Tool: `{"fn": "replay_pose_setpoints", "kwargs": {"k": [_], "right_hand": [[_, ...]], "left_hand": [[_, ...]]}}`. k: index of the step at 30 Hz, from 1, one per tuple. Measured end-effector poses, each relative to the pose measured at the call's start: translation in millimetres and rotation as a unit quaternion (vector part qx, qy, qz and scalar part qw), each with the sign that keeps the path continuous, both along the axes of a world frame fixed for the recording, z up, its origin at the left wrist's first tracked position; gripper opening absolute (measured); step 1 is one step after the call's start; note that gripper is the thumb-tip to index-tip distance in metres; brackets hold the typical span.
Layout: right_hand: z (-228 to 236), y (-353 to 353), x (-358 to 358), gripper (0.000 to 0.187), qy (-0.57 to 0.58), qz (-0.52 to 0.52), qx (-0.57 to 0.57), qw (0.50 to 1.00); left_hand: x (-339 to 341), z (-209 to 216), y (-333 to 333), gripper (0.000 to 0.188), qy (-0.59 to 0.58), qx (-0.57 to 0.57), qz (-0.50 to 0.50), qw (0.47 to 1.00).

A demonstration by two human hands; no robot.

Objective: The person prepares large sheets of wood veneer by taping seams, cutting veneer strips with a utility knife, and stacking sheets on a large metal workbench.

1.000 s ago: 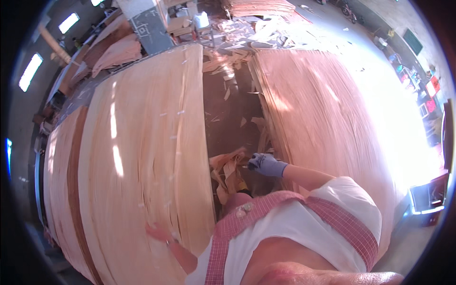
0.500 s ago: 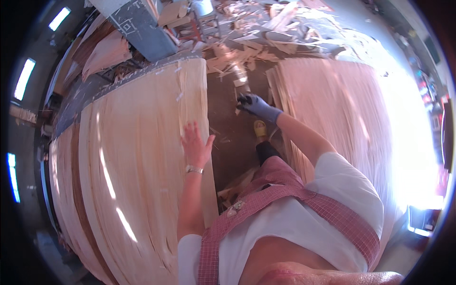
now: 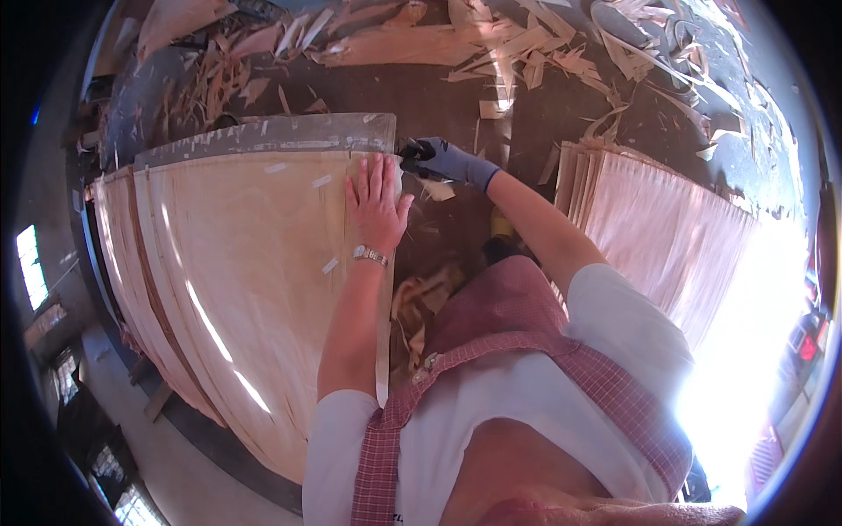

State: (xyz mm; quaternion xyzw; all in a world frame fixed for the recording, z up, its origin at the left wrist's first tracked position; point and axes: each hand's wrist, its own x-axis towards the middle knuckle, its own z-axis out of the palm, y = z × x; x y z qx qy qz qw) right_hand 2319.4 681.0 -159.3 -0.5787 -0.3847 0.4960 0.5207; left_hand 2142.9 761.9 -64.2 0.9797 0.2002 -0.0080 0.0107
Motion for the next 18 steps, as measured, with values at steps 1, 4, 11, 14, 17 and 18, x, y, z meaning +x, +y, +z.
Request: {"fn": "replay_pose_setpoints", "kwargs": {"k": [1,4,11,14,17,18], "right_hand": [[0.2,0.5,-2.0,0.018,0.094,-0.025,-0.013,0.995],[-17.8,-0.6,-24.5,0.014,0.322,-0.117,-0.046,0.939],[-29.1,9.3,-94.2,0.019,0.42,-0.227,-0.222,0.85],[-104.2,-12.5,-70.3,0.03,0.307,-0.314,-0.299,0.847],[-147.7,-28.2,8.0,0.035,-0.149,-0.329,-0.401,0.842],[-157.0,-33.2,35.2,0.037,-0.316,-0.316,-0.396,0.802]], "left_hand": [[4.2,1.3,1.0,0.071,0.005,-0.006,0.003,1.0],[12.5,4.3,2.8,0.069,0.012,-0.025,0.005,1.0],[-9.0,-1.2,9.6,0.066,0.015,-0.035,0.049,0.998],[2.5,5.8,13.6,0.066,-0.017,-0.054,0.022,0.998],[11.1,10.8,17.7,0.066,-0.023,-0.077,0.011,0.997],[15.7,12.4,21.5,0.066,-0.035,-0.094,0.009,0.995]]}}
